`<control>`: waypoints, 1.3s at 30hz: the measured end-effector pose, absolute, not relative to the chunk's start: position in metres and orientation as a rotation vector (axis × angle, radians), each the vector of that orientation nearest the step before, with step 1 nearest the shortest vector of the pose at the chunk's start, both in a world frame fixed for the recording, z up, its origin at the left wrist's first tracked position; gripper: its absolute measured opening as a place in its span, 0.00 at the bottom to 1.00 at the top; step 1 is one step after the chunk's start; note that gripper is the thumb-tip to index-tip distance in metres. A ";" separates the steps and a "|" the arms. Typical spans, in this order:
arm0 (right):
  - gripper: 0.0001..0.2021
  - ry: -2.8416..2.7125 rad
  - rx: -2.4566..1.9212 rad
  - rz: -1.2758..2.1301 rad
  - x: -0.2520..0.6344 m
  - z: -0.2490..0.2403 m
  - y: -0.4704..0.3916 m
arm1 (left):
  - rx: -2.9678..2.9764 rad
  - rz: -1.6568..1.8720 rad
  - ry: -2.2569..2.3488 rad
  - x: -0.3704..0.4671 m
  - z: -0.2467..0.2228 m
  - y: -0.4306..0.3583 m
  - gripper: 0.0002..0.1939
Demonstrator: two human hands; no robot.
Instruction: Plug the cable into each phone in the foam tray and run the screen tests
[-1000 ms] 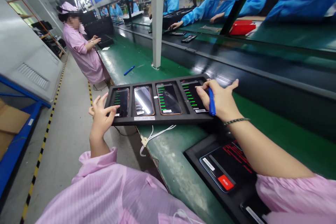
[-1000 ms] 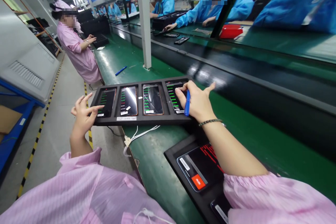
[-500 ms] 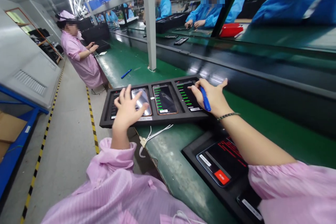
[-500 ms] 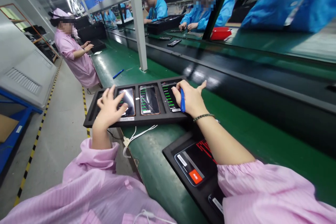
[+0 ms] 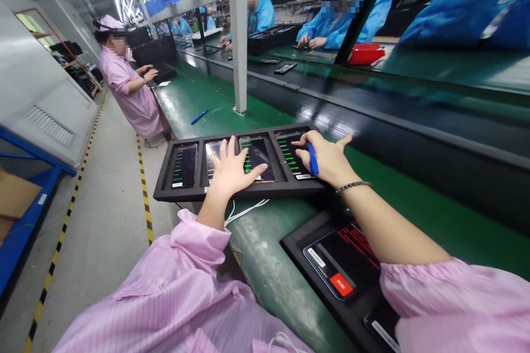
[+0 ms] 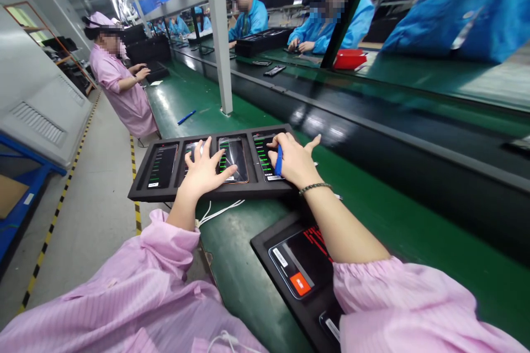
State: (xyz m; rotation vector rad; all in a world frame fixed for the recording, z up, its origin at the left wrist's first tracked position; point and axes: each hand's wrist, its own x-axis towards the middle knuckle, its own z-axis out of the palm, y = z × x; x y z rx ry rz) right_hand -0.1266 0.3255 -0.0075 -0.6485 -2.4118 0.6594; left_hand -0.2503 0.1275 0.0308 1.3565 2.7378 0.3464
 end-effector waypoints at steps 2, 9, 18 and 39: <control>0.06 -2.401 -0.643 0.656 -0.126 -0.006 0.325 | 1.349 0.325 2.726 -0.251 0.030 0.128 0.38; 0.06 -2.277 -0.673 0.612 -0.126 -0.009 0.326 | 1.367 0.328 2.729 -0.256 0.028 0.130 0.35; 0.05 -2.147 -1.064 0.515 -0.135 -0.020 0.338 | 1.132 0.193 2.913 -0.270 0.062 0.142 0.25; 0.09 -2.304 -1.119 0.734 -0.136 -0.006 0.342 | 1.210 0.074 2.567 -0.294 0.058 0.257 0.26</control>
